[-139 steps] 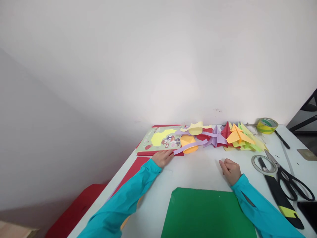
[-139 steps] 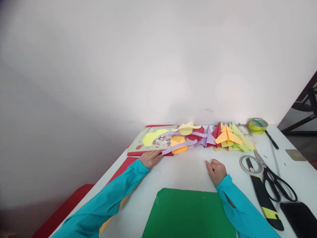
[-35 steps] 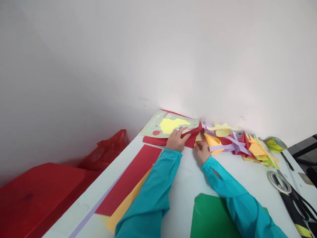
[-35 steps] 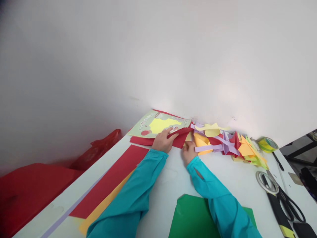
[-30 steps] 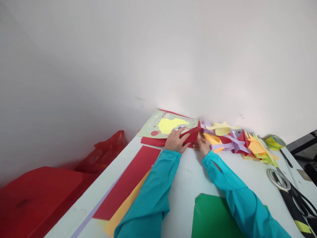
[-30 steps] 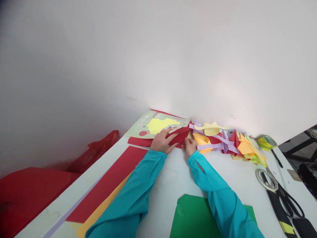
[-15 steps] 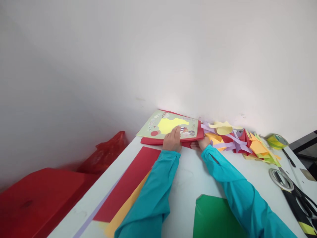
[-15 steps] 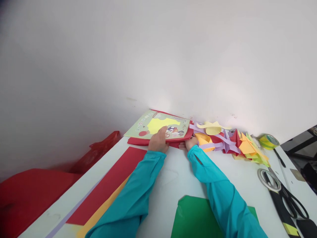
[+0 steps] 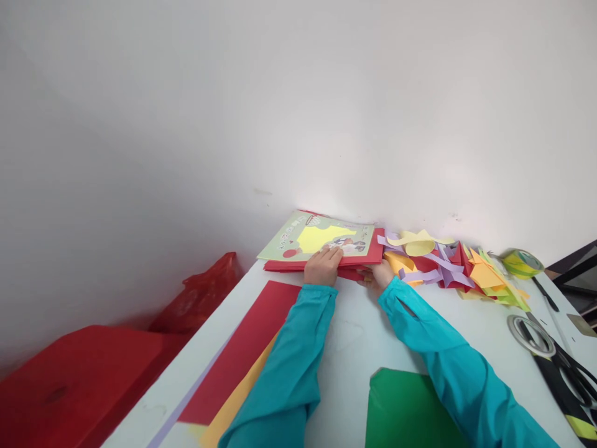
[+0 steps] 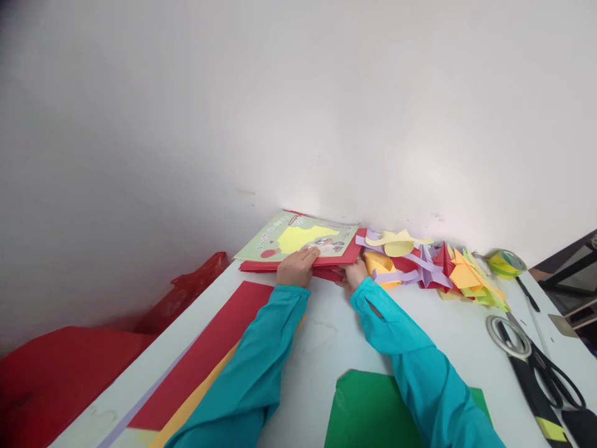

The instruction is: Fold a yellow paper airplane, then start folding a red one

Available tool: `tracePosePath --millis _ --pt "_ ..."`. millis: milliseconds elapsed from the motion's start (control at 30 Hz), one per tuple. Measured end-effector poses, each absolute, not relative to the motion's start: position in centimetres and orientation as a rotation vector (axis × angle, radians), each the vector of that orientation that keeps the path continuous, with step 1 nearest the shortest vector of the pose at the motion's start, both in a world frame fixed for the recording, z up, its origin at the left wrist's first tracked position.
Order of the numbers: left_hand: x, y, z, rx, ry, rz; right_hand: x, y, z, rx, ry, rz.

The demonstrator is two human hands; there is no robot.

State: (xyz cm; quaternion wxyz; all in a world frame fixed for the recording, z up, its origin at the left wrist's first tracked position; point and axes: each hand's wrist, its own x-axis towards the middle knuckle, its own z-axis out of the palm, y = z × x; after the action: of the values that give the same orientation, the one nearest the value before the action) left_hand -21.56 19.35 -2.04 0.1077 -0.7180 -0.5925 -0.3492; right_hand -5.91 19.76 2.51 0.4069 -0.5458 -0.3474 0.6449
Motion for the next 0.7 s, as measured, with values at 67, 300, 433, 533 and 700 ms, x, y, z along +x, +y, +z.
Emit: tracePosePath --millis 67,300,433,533,700 --pt "-21.7 19.4 -1.9 -2.13 -1.74 -1.038 -5.9 19.2 2.0 -1.325 -0.882 1.571" --pt "-22.8 20.0 -1.3 -2.22 -1.757 -1.05 -5.1 16.0 0.7 -1.118 -1.091 1.395" --pt "-23.3 20.1 -0.8 -2.236 -1.792 -1.061 -3.6 13.9 2.0 -1.043 -1.283 1.308" --pt "-23.3 19.9 -0.5 -2.24 -1.817 -1.061 -2.7 12.4 4.5 -1.002 -1.395 1.207" --pt "-23.4 19.8 -0.5 -2.227 -1.866 -1.042 -1.0 8.6 11.1 -0.824 -1.661 0.876"
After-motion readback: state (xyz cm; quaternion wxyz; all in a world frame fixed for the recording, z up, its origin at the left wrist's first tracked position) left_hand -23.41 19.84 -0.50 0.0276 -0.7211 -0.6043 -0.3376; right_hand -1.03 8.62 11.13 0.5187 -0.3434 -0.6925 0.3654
